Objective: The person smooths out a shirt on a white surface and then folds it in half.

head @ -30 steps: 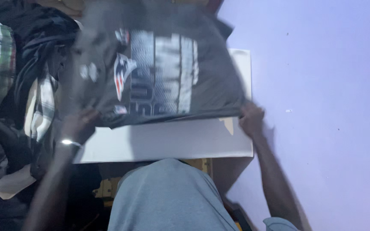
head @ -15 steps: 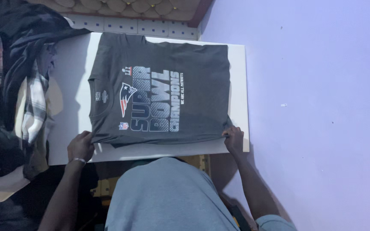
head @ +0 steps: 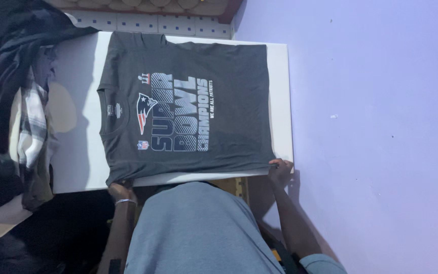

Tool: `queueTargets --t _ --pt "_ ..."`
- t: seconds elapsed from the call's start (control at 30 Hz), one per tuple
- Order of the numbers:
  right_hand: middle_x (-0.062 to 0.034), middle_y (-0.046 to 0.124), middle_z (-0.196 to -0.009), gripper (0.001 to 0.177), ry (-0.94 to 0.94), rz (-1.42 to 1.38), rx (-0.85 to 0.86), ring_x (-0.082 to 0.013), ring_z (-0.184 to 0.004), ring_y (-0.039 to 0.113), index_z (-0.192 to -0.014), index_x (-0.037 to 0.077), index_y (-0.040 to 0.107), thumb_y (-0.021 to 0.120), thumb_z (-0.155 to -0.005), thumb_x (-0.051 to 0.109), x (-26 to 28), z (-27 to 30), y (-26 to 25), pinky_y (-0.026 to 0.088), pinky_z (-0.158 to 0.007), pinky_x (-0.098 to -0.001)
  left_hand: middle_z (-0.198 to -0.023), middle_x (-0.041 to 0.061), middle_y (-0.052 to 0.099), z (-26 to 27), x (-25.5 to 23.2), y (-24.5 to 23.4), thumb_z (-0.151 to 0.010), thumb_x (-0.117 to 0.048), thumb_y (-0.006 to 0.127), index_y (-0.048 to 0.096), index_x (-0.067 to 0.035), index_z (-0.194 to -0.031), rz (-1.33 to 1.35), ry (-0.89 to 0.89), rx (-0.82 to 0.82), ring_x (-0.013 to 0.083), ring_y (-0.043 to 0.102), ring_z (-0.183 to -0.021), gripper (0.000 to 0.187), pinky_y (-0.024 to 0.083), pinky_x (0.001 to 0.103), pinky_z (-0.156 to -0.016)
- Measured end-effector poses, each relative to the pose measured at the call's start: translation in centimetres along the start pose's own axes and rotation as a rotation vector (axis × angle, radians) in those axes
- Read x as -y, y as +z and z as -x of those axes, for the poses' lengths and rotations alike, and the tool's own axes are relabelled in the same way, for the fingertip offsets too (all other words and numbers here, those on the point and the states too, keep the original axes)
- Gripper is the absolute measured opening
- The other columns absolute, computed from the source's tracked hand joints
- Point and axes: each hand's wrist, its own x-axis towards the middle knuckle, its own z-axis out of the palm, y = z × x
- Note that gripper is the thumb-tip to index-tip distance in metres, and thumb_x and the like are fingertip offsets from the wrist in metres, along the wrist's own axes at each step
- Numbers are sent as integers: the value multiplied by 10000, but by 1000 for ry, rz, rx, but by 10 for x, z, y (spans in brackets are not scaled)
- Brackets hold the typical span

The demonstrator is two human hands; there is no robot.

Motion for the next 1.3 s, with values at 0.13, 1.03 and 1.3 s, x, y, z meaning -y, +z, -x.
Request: queueTargets --t 0.13,1.03,1.3 --pt "-69 663 -908 423 430 -484 190 -285 -844 593 -1050 142 747 461 -832 -81 -2 0 4 495 -777 -405 -1255 123 543 13 20 3 -973 -566 371 536 -60 -1394 169 -160 -37 208 578 -1053 679 583 381 -926" --pt "-77 668 -981 238 595 -896 187 -144 -751 661 -1144 19 748 737 -907 26 -33 -2 17 588 -670 -241 -1343 181 618 71 47 -13 -702 -276 901 463 43 -1455 -411 -56 193 302 643 -1162 927 568 404 -960" --pt "-156 743 -1060 231 479 -644 168 -217 -863 745 -1094 23 748 750 -864 46 -38 -5 14 625 -744 -300 -1415 214 595 45 41 -34 -761 -457 916 457 45 -1498 -835 150 -88 345 595 -1270 1003 480 449 -1073"
